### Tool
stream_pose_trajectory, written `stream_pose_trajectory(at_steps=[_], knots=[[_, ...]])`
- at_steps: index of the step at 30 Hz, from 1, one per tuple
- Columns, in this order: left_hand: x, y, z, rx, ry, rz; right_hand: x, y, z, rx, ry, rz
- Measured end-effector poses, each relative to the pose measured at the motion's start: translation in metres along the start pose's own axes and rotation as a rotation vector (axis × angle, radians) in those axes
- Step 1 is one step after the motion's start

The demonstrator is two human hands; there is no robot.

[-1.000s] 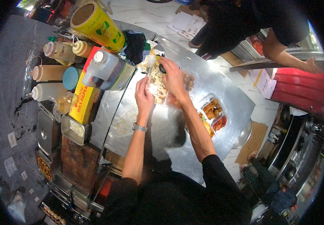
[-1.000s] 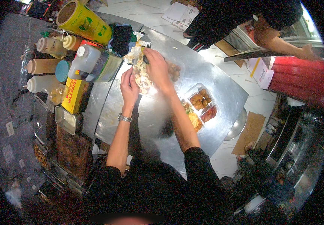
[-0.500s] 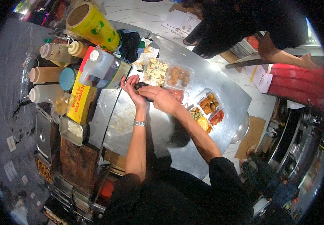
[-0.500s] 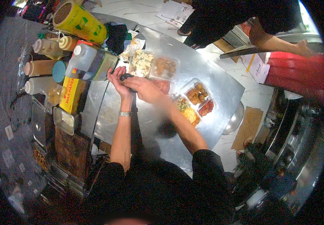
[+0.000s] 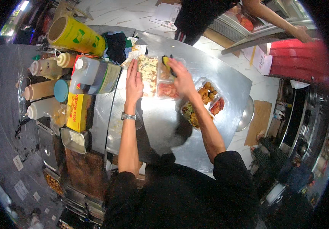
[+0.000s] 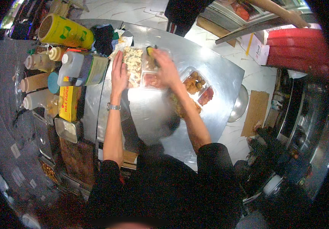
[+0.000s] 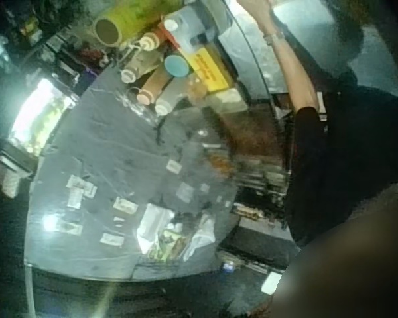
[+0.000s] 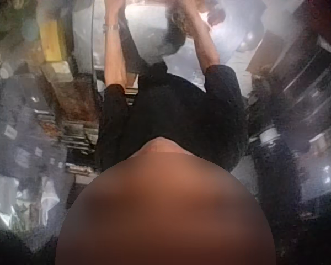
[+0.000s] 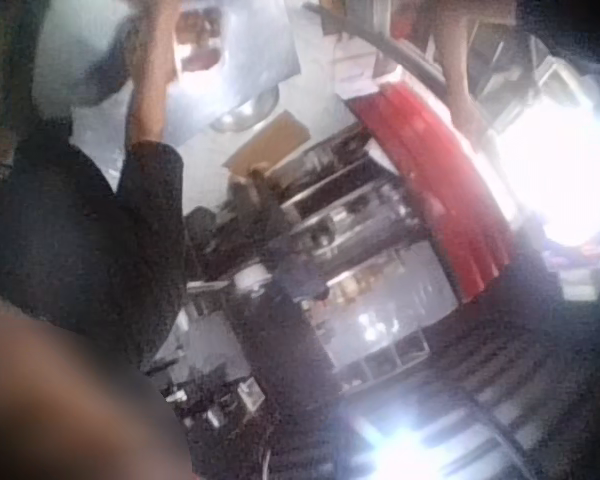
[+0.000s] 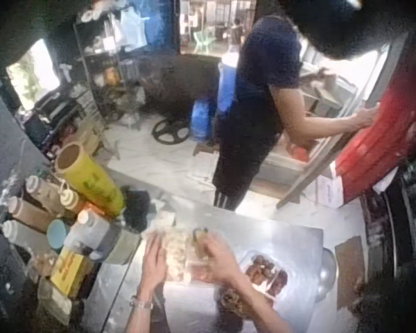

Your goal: The person assembles meal boxes by scooping rice and vegetables into compartments, frying an egg, and placing it into the container. They then add sauces and hand the completed box to a coworker.

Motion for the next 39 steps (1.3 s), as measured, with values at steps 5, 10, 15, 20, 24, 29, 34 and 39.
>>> stream_pose_trajectory(at_steps=[5, 10, 15, 20, 24, 29, 34, 39], knots=[[-0.003, 0.002, -0.005, 0.021, 0.015, 0.005, -0.067, 0.033, -0.029, 0.039, 0.207, 0.015], [-0.001, 0.003, -0.010, 0.021, 0.040, -0.002, -0.098, 0.061, -0.049, 0.024, -0.018, 0.049], [0.004, 0.011, -0.008, -0.022, 0.019, -0.006, -0.071, 0.075, -0.047, -0.300, -0.581, 0.060], [0.005, 0.013, -0.024, 0.076, 0.004, -0.019, 0.012, 0.040, -0.031, -0.250, -0.440, 0.510], [0.006, 0.007, -0.007, 0.002, 0.029, 0.010, -0.002, -0.009, 0.000, -0.050, 0.240, 0.425], [0.006, 0.008, -0.014, -0.003, 0.098, 0.062, -0.068, -0.064, -0.010, -0.078, 0.491, 0.233], [0.004, 0.004, -0.019, 0.011, 0.129, 0.078, -0.074, -0.084, -0.007, -0.136, 0.569, 0.208], [-0.014, -0.005, -0.007, -0.101, 0.167, -0.035, -0.112, -0.110, -0.018, -0.028, 0.404, 0.039]])
Point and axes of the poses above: each hand's wrist, its own y-axis away from the middle knuckle, its own x-axis out of the back of the hand, z = x × y, the point moved 10 cm from there along -y, towards the middle knuckle, and after that the axes turned 12 degrees about -y, right-handed, at the moved point
